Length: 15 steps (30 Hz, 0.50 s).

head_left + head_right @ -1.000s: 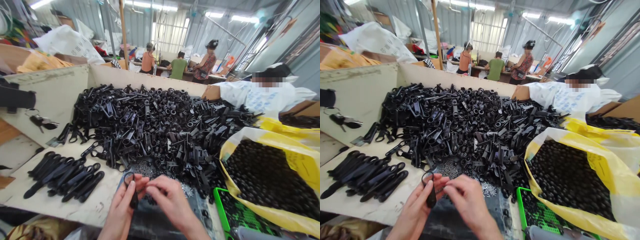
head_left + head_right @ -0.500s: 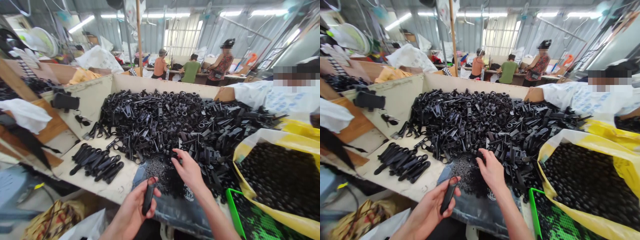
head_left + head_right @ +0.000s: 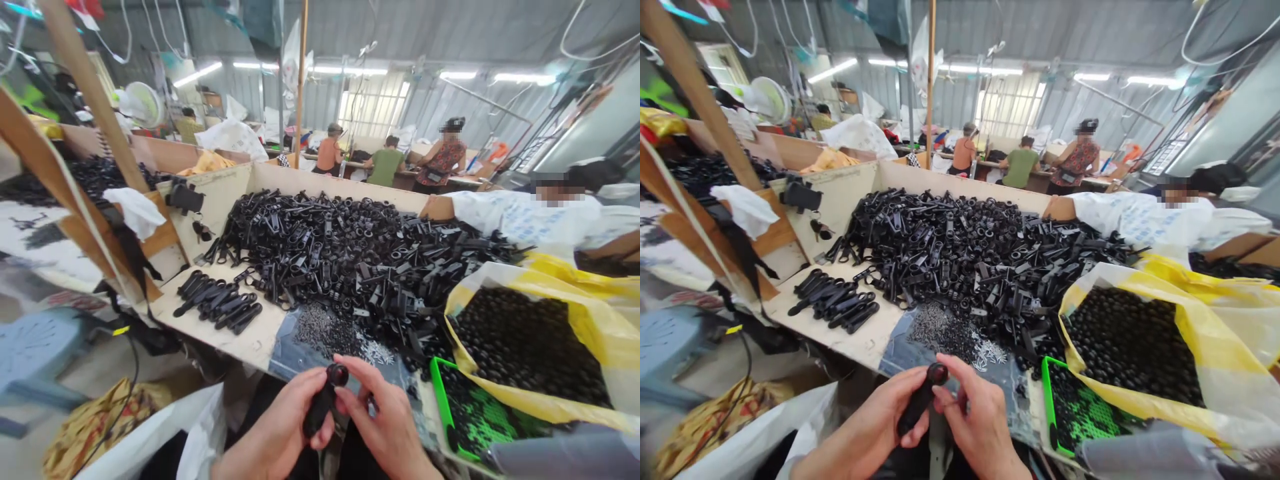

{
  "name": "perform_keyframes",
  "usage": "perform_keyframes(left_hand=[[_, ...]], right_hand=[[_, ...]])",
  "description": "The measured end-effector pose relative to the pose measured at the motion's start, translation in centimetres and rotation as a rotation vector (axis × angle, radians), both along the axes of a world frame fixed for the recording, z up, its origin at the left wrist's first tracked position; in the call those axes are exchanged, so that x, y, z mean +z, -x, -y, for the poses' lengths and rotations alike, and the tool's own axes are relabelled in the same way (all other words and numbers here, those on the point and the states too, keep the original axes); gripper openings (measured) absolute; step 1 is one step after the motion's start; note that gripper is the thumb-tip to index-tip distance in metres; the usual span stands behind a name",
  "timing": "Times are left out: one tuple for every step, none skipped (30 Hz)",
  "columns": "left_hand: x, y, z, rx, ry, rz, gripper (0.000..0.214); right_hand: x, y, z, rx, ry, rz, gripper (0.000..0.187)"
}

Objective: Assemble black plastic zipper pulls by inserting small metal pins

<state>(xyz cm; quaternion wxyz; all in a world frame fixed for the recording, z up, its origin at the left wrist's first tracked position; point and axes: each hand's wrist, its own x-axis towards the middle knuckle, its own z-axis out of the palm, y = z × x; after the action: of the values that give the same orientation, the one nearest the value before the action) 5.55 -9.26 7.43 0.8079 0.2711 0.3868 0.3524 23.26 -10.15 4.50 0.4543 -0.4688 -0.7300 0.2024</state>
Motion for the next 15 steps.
perform_keyframes(left_hand=[[0.0,0.1,0.5,0.004,-0.019,-0.012,0.037],[-0.1,0.1,1.0,0.003,-0.033,-0.019,0.037],[-0.1,0.1,1.5,-0.001,-0.044,-0.021,0.037],[-0.2,0.1,1.9,-0.007,-0.052,-0.02,0.037],[-0.2,0.2,2.3,-0.013,-0.06,-0.014,0.038],[-0.3,0.2,2.6,-0.021,-0.066,-0.007,0.039],[-0.4,0.3,2.9,-0.028,-0.073,0.002,0.039],[-0.4,0.3,3.1,-0.037,-0.079,0.01,0.038],[-0.6,0.4,3.3,-0.043,-0.085,0.018,0.037],[-0.7,0.5,3.5,-0.049,-0.086,0.025,0.037],[-0.9,0.6,3.6,-0.057,-0.086,0.03,0.036],[-1.1,0.8,3.7,-0.065,-0.086,0.033,0.036],[-1.4,0.9,3.8,-0.073,-0.091,0.027,0.036],[-1.6,1.0,3.9,-0.084,-0.096,0.013,0.037],[-1.8,1.2,4.0,-0.092,-0.101,-0.003,0.038]], right_hand=[[0.0,-0.3,0.3,0.01,-0.022,0.04,0.038],[0.1,-0.5,0.6,0.022,-0.032,0.063,0.041],[0.1,-0.7,1.0,0.031,-0.038,0.065,0.038],[0.1,-0.8,1.3,0.034,-0.042,0.05,0.034],[0.1,-0.9,1.6,0.029,-0.042,0.029,0.029],[0.1,-0.9,1.9,0.022,-0.041,0.003,0.026],[0.1,-0.8,2.2,0.017,-0.039,-0.022,0.025],[0.1,-0.8,2.5,0.019,-0.037,-0.041,0.024],[0.1,-0.7,2.7,0.027,-0.037,-0.055,0.024],[0.2,-0.6,2.9,0.038,-0.036,-0.062,0.025],[0.2,-0.6,3.1,0.051,-0.036,-0.065,0.026],[0.3,-0.5,3.2,0.066,-0.036,-0.061,0.027],[0.4,-0.5,3.3,0.085,-0.035,-0.052,0.029],[0.5,-0.5,3.3,0.108,-0.033,-0.039,0.031],[0.6,-0.5,3.3,0.132,-0.029,-0.026,0.032]])
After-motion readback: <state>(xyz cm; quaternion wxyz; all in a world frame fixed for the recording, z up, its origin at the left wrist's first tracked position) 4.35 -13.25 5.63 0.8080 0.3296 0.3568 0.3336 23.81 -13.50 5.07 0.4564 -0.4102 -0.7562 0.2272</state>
